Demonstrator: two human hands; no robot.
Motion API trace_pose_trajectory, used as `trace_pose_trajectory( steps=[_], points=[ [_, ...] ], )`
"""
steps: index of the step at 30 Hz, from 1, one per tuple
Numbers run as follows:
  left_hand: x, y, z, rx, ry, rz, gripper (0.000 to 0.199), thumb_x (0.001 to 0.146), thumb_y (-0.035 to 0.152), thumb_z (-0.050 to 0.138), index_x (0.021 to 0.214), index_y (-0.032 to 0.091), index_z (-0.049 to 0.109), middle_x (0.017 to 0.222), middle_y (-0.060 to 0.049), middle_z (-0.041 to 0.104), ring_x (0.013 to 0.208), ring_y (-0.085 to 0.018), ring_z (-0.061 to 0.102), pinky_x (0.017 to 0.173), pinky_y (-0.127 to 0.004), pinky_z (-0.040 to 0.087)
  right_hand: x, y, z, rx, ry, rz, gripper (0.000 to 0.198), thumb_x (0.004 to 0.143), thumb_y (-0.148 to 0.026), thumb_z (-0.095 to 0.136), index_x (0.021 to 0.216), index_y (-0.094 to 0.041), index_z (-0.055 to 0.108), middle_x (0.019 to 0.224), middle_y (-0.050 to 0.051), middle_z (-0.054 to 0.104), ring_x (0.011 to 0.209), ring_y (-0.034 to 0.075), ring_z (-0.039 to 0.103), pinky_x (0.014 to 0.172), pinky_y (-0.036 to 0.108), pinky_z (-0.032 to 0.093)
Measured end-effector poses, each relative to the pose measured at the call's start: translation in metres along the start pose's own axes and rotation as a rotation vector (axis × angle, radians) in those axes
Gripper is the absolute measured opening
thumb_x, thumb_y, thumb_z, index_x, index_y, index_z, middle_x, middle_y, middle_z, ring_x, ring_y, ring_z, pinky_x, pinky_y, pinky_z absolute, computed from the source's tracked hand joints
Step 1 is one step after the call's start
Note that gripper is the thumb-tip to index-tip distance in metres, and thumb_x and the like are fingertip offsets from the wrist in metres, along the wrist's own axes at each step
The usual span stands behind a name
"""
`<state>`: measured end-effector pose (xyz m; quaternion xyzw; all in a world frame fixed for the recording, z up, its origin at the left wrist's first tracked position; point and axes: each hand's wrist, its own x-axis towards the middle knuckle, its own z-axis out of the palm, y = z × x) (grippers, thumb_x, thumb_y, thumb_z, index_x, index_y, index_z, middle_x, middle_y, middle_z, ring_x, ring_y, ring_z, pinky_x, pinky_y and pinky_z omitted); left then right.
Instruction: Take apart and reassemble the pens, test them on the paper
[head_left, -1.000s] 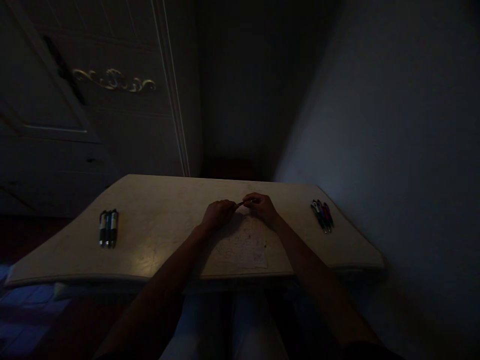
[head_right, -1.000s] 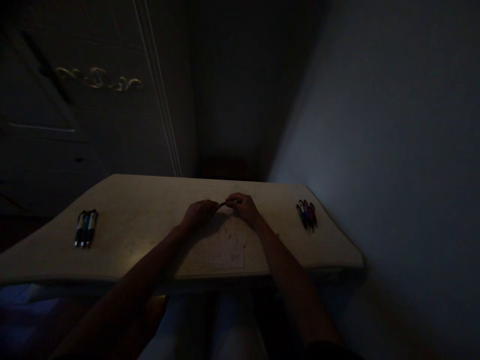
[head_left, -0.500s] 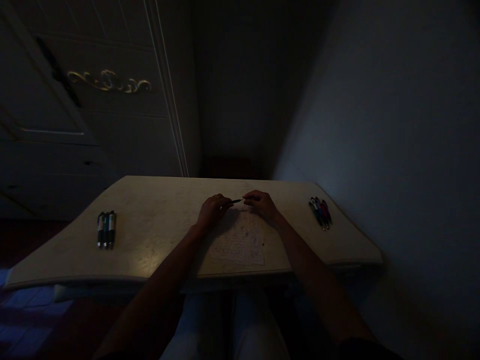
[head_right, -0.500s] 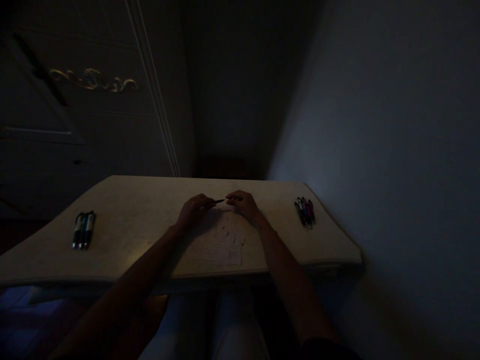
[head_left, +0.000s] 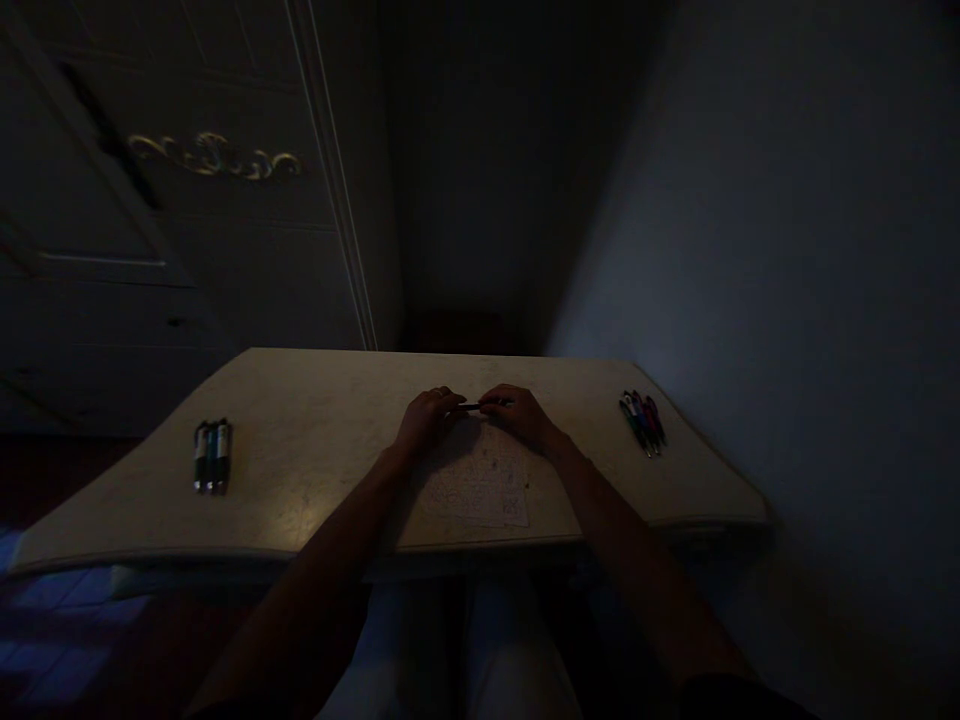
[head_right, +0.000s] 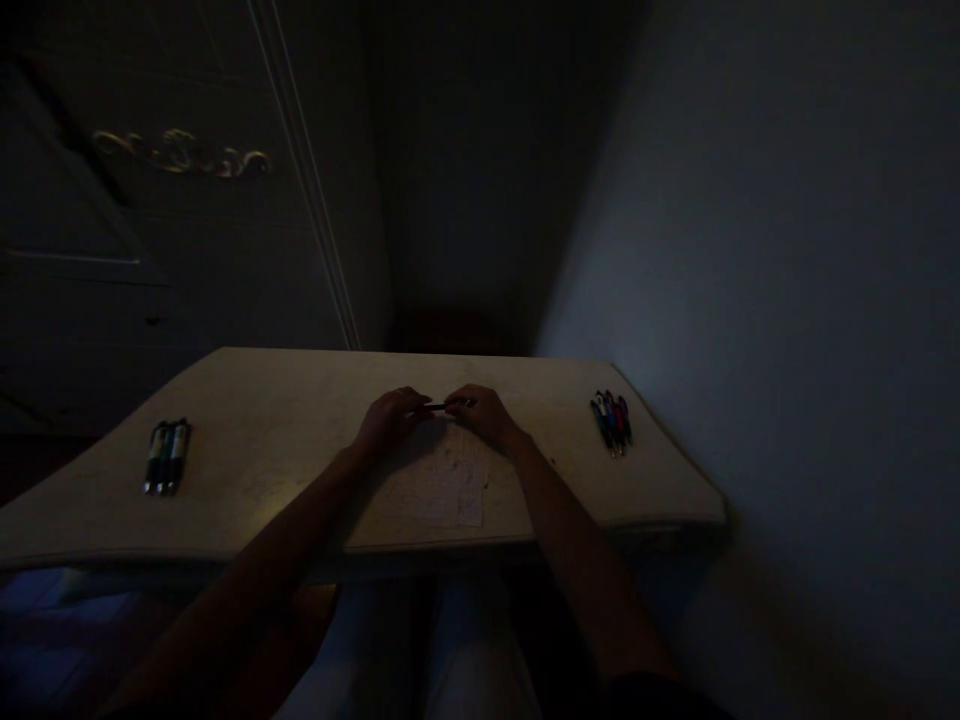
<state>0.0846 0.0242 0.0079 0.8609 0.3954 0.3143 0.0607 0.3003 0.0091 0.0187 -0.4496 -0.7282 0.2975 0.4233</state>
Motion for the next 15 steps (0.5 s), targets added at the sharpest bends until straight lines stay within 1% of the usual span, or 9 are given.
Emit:
trace_pose_trajectory(
  steps=[4,6,8,11,15],
  points=[
    [-0.0016,-0.0021,0.0007,-0.034,0.003,-0.024,0.027,0.084,0.021,0.065,0.111,0.02,0.068,0.095,-0.006,0.071,0.087,-0.021,0.066,0.08,-0.031,0.049,0.001,0.001,-0.0001,-0.013,0.014,0.04,0.016,0.078,-0.03,0.065,0.084,-0.017,0.071,0.086,0.005,0.069,0.083,0.019,0.062,0.08,0.031,0.046],
    [-0.0022,-0.0019,-0.0007,-0.049,0.021,-0.045,0.028,0.084,0.02,0.064,0.113,0.02,0.066,0.097,-0.006,0.07,0.087,-0.02,0.066,0.08,-0.031,0.049,0.0014,0.0023,-0.0003,-0.013,0.044,0.07,0.016,0.079,-0.03,0.062,0.085,-0.017,0.069,0.086,0.004,0.068,0.083,0.018,0.061,0.079,0.031,0.045],
    [-0.0023,-0.0009,-0.0026,-0.059,0.059,-0.074,0.024,0.085,0.021,0.063,0.11,0.019,0.066,0.097,-0.006,0.069,0.086,-0.019,0.065,0.078,-0.03,0.049,0.0015,0.0042,-0.0006,-0.021,0.078,0.082,0.016,0.079,-0.029,0.06,0.085,-0.017,0.068,0.086,0.003,0.068,0.082,0.018,0.06,0.079,0.03,0.045],
    [-0.0016,0.0015,-0.0055,-0.065,0.104,-0.108,0.013,0.088,0.026,0.06,0.097,0.019,0.067,0.092,-0.006,0.067,0.081,-0.019,0.064,0.073,-0.028,0.048,0.0011,0.0062,-0.0001,-0.039,0.106,0.069,0.015,0.079,-0.028,0.059,0.085,-0.018,0.067,0.086,0.003,0.067,0.082,0.018,0.058,0.079,0.03,0.044],
    [-0.0012,0.0051,-0.008,-0.064,0.088,-0.126,0.016,0.09,0.031,0.058,0.093,0.021,0.07,0.091,-0.006,0.069,0.082,-0.019,0.064,0.074,-0.029,0.047,0.0008,0.0058,0.0029,-0.1,0.124,0.057,0.012,0.08,-0.025,0.057,0.083,-0.019,0.066,0.086,0.003,0.066,0.083,0.018,0.057,0.079,0.031,0.043]
  ],
)
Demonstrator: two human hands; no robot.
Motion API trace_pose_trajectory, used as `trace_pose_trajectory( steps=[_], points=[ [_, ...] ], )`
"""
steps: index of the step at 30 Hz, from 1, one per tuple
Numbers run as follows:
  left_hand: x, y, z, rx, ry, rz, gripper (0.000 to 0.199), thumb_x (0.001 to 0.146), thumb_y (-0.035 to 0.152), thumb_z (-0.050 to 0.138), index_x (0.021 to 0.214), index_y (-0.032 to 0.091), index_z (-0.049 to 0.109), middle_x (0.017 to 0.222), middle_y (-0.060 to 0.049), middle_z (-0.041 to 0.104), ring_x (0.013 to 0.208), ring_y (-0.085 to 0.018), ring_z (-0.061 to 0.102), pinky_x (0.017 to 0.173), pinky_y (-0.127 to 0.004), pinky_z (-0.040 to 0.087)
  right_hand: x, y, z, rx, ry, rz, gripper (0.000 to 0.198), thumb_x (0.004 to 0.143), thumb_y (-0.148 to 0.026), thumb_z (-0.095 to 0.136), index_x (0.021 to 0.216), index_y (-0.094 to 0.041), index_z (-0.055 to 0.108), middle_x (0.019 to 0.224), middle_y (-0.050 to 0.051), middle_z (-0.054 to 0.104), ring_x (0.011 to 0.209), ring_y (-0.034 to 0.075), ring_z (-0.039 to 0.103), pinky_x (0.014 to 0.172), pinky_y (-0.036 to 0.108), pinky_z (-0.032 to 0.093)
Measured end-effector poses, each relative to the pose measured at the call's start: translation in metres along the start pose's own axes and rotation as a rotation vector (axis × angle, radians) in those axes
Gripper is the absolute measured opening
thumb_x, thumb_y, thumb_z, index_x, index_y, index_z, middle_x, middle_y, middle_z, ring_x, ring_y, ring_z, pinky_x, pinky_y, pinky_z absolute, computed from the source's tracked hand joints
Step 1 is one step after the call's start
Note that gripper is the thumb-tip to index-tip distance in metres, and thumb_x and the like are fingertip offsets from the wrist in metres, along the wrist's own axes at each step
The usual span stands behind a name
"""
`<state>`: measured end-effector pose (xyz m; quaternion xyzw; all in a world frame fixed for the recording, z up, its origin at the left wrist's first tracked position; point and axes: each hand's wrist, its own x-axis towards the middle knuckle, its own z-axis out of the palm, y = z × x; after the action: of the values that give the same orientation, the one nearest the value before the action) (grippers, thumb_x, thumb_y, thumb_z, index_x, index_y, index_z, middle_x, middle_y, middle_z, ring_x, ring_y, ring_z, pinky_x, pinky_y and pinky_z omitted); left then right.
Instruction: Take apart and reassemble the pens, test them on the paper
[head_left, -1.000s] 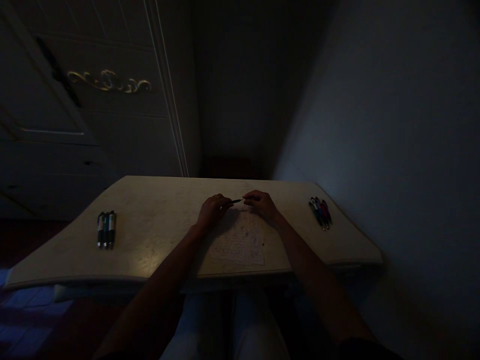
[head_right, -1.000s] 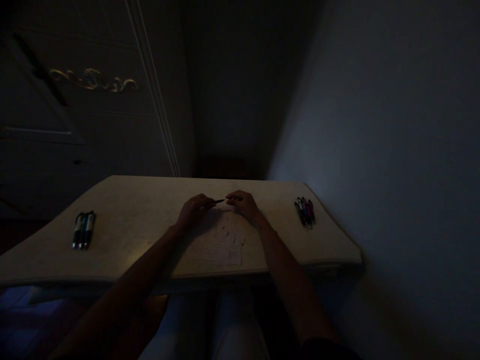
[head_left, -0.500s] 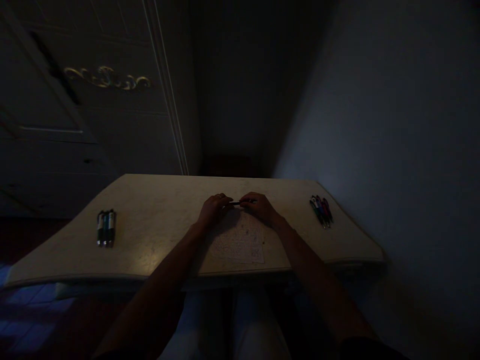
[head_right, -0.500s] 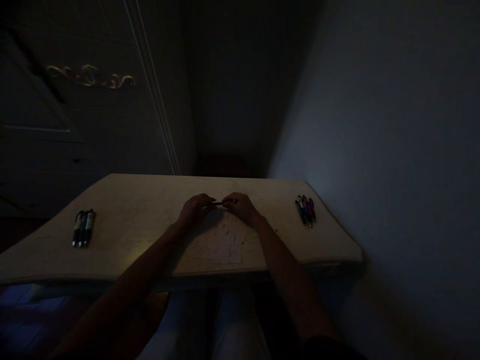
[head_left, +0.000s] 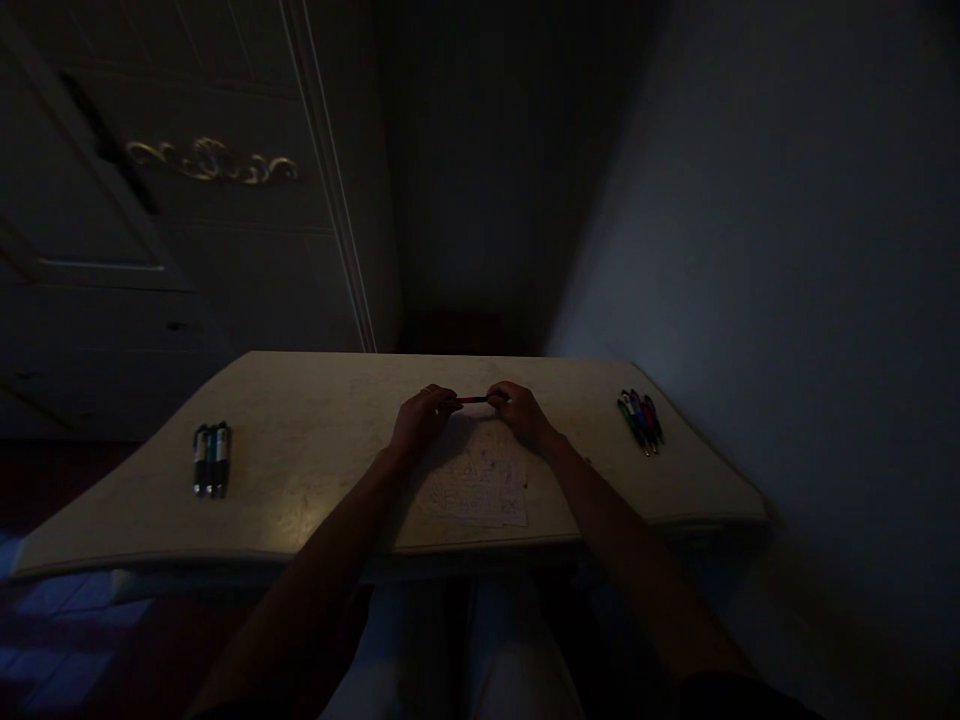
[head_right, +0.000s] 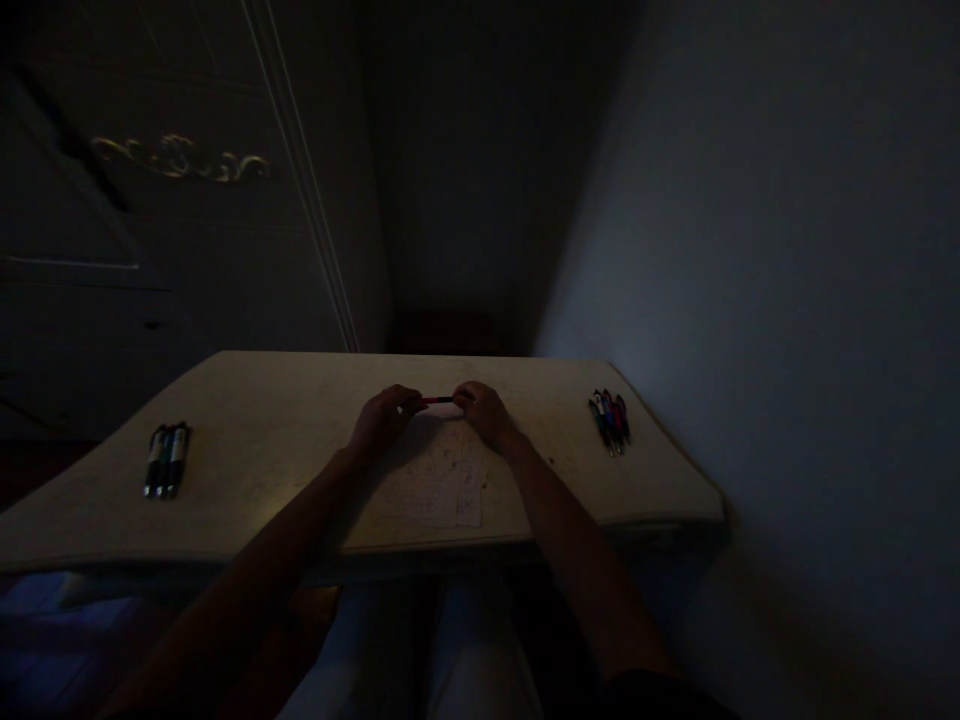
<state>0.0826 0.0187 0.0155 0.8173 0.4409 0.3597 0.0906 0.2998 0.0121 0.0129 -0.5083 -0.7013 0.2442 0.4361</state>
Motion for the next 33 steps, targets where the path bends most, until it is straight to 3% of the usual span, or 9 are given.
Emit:
trace_pose_trajectory(
  steps=[10,18,23,27,33],
  points=[
    [0.0,0.002,0.001,0.047,-0.074,-0.064,0.028,0.094,0.037,0.05,0.097,0.022,0.073,0.096,-0.007,0.075,0.085,-0.021,0.067,0.072,-0.028,0.045,0.003,0.006,0.005,-0.169,0.035,-0.078,0.013,0.084,-0.017,0.055,0.081,-0.019,0.067,0.086,0.007,0.066,0.086,0.02,0.057,0.083,0.033,0.043],
    [0.002,-0.003,-0.001,-0.136,-0.086,-0.137,0.038,0.091,0.045,0.047,0.094,0.018,0.074,0.08,-0.006,0.074,0.07,-0.017,0.063,0.063,-0.025,0.043,0.005,0.007,0.005,-0.184,0.039,-0.103,0.011,0.086,-0.018,0.06,0.083,-0.019,0.071,0.089,0.008,0.069,0.088,0.022,0.06,0.085,0.035,0.044],
    [0.003,-0.011,-0.001,-0.206,-0.102,-0.115,0.037,0.088,0.045,0.051,0.091,0.017,0.074,0.076,-0.005,0.073,0.068,-0.017,0.062,0.063,-0.026,0.044,0.006,0.009,-0.004,-0.078,0.01,-0.09,0.009,0.084,-0.024,0.066,0.085,-0.022,0.075,0.091,0.007,0.072,0.09,0.022,0.064,0.087,0.035,0.046],
    [0.004,-0.016,-0.001,-0.238,-0.04,-0.108,0.03,0.086,0.042,0.056,0.092,0.018,0.074,0.087,-0.006,0.074,0.077,-0.019,0.066,0.07,-0.027,0.048,0.009,0.018,-0.016,-0.034,0.095,-0.097,0.011,0.082,-0.026,0.07,0.089,-0.022,0.077,0.093,0.007,0.07,0.091,0.021,0.064,0.087,0.035,0.047],
    [0.004,-0.02,0.002,-0.249,0.066,-0.12,0.02,0.083,0.031,0.061,0.093,0.017,0.072,0.09,-0.007,0.073,0.082,-0.019,0.067,0.076,-0.03,0.052,0.01,0.034,-0.03,-0.223,0.107,-0.033,0.016,0.077,-0.016,0.068,0.089,-0.02,0.078,0.087,0.007,0.065,0.081,0.02,0.06,0.081,0.034,0.046]
  ],
)
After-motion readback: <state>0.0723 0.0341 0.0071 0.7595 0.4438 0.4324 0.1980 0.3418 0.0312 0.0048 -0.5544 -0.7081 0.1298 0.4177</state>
